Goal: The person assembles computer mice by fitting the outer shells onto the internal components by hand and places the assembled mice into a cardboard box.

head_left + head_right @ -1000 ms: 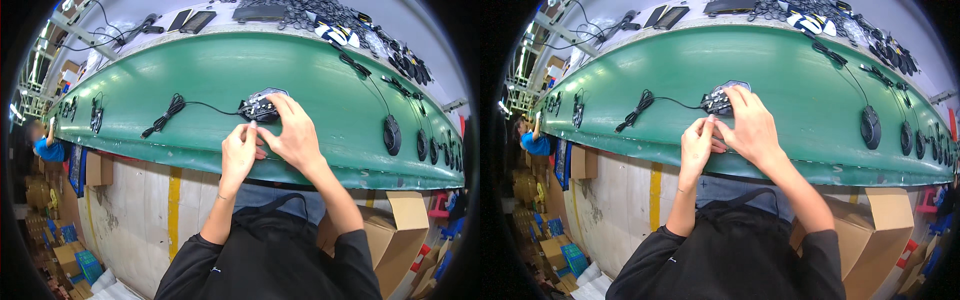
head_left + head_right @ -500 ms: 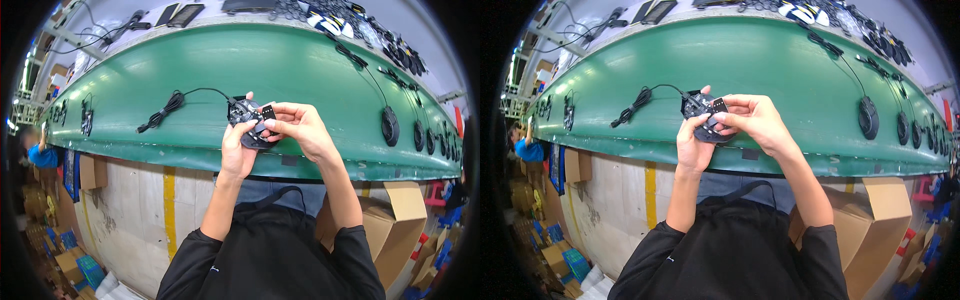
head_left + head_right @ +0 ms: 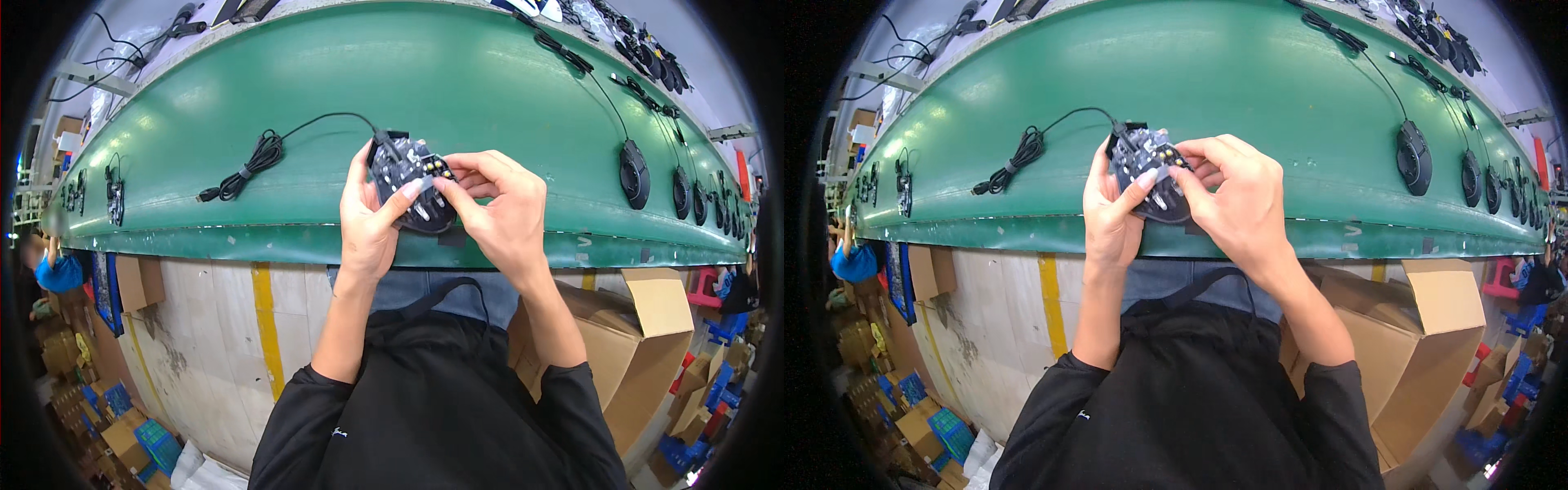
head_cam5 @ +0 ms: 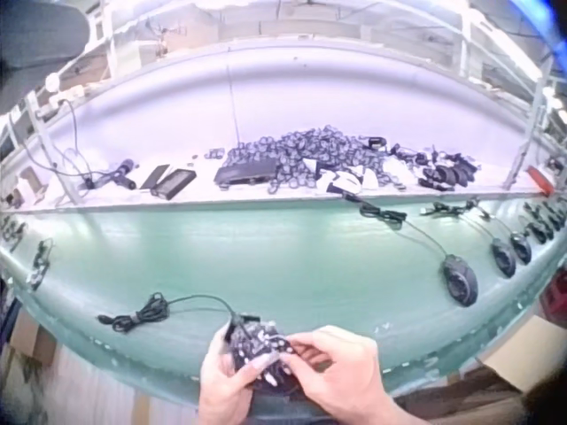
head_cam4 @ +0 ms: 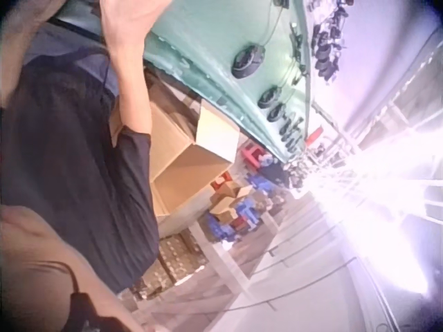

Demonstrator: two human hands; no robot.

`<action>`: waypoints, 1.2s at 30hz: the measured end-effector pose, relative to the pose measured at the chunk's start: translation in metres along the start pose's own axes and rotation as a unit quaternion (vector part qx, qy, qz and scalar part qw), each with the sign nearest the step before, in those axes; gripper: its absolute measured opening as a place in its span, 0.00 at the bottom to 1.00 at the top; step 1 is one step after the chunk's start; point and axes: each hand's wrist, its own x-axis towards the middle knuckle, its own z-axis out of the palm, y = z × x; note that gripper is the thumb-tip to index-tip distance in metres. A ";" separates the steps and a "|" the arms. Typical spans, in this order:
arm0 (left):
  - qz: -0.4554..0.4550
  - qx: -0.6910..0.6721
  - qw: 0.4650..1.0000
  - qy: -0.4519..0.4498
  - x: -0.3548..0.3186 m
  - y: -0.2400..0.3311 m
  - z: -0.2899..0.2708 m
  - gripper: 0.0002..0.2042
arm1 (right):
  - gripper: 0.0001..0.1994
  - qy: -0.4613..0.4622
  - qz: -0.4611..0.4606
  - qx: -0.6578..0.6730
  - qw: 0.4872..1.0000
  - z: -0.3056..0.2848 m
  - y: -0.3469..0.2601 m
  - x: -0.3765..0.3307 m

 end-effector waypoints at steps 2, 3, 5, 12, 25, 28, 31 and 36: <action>-0.006 0.001 1.000 0.000 -0.003 0.004 0.003 0.35 | 0.11 0.012 0.018 0.032 0.999 0.003 0.004 -0.005; -0.008 0.005 1.000 -0.002 -0.004 0.004 0.002 0.36 | 0.11 0.027 0.033 0.067 0.997 0.005 0.004 -0.007; 0.009 0.052 0.998 0.015 -0.005 -0.002 -0.001 0.38 | 0.11 0.010 0.047 0.094 0.994 0.006 0.002 -0.010; 0.038 0.098 0.994 -0.020 -0.003 -0.005 -0.004 0.34 | 0.10 0.009 0.038 0.090 0.995 0.017 0.000 -0.015; -0.004 0.017 1.000 -0.011 -0.006 0.001 -0.006 0.33 | 0.10 0.055 -0.071 -0.017 0.996 0.028 0.000 -0.021; -0.010 0.020 0.999 -0.042 -0.007 0.003 -0.007 0.34 | 0.11 0.058 -0.078 -0.018 0.995 0.029 0.001 -0.021; -0.013 0.022 0.999 -0.025 -0.007 0.003 -0.006 0.34 | 0.11 0.057 -0.086 -0.020 0.994 0.029 0.001 -0.022; -0.011 0.044 0.999 -0.029 -0.006 0.003 -0.006 0.34 | 0.11 0.059 -0.098 -0.022 0.993 0.029 0.003 -0.022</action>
